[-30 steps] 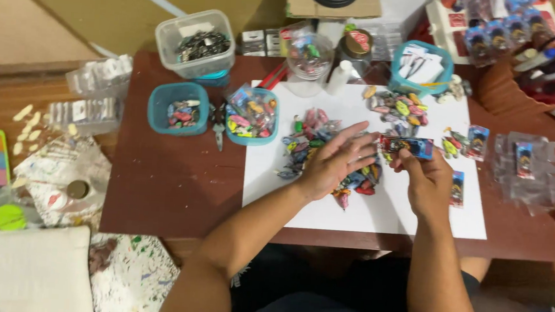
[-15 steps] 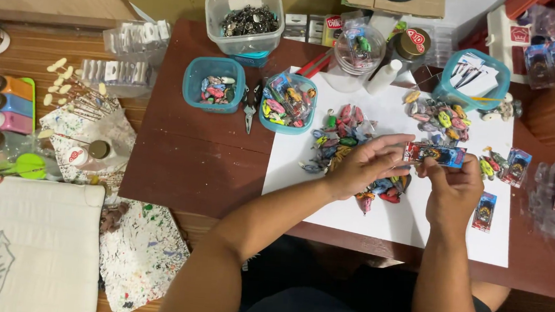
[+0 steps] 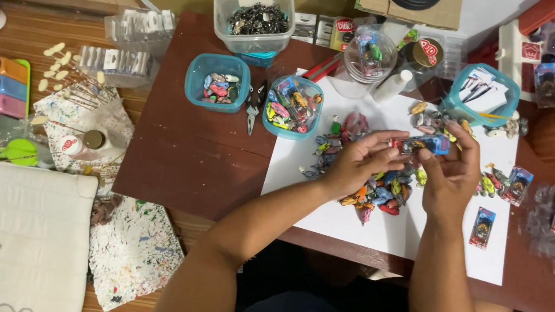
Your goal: The person sorts through a pile of small, colorful items on a desk, placing specific pieces into clear plastic bags, and then seals one of the bags using a stapler.
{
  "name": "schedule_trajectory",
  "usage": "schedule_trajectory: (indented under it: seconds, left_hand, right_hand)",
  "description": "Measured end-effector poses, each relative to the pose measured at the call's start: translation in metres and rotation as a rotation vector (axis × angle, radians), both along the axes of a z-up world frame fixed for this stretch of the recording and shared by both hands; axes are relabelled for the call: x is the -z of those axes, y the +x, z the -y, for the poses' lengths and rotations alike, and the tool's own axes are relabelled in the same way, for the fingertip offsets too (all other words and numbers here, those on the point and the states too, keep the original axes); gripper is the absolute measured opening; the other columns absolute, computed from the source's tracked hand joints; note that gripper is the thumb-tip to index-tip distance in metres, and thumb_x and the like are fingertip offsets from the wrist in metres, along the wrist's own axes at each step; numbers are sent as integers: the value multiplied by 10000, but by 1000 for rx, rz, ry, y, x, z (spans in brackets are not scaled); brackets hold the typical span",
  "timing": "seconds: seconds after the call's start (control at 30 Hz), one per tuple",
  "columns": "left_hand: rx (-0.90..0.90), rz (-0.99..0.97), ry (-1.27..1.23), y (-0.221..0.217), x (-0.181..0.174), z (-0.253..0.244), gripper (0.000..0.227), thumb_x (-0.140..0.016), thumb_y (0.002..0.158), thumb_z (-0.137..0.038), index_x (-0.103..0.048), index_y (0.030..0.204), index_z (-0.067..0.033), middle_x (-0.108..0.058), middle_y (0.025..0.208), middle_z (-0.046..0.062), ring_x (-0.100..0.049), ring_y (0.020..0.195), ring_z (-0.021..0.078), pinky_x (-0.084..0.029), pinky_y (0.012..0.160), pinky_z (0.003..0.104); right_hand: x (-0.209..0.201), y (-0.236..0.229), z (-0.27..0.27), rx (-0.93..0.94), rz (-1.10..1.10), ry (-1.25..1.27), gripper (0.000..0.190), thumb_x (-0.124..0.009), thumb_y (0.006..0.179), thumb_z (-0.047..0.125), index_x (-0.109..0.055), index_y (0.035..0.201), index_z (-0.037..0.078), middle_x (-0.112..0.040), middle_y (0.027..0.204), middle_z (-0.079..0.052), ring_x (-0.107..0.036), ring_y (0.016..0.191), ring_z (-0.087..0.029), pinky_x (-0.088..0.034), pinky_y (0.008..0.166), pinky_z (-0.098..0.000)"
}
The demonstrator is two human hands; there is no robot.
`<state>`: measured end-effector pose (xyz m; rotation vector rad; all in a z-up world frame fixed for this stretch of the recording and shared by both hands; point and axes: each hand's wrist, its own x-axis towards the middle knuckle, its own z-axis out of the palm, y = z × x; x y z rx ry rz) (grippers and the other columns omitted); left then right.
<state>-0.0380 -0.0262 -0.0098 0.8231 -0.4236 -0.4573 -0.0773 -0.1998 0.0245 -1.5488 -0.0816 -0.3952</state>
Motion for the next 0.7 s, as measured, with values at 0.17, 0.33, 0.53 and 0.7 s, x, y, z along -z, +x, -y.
schedule_trajectory:
  seconds: [0.17, 0.33, 0.53, 0.7]
  left_hand:
    - [-92, 25, -33, 5, 10, 4, 439, -573, 1071, -169, -504, 1475, -12, -549, 1309, 397, -542, 1263, 514, -503, 1075, 581]
    - [-41, 41, -9, 8, 6, -4, 464, -550, 1080, -203, -472, 1483, 12, -496, 1345, 440, -497, 1295, 550, -462, 1098, 625]
    - [-44, 46, 31, 14, -1, -11, 456, -556, 1071, -171, -469, 1471, 28, -531, 1359, 406, -543, 1280, 495, -513, 1065, 552]
    - [-54, 40, 104, 13, 5, -6, 459, -540, 1076, -201, -466, 1458, 42, -578, 1356, 351, -591, 1261, 419, -558, 1024, 489]
  right_hand:
    - [40, 28, 2, 104, 139, 109, 348, -648, 1046, -23, -538, 1376, -23, -646, 968, -153, -705, 740, -236, -622, 671, -325]
    - [57, 39, -1, 170, 143, 78, 259, -657, 1039, -10, -601, 1287, -60, -648, 901, -187, -705, 672, -260, -610, 595, -359]
    - [57, 40, -7, 189, 142, 154, 176, -715, 988, -12, -648, 1145, -54, -642, 808, -145, -710, 642, -220, -590, 548, -292]
    - [57, 32, -8, 191, 105, 210, 158, -736, 972, -3, -642, 1090, -50, -634, 784, -106, -731, 644, -205, -622, 560, -285]
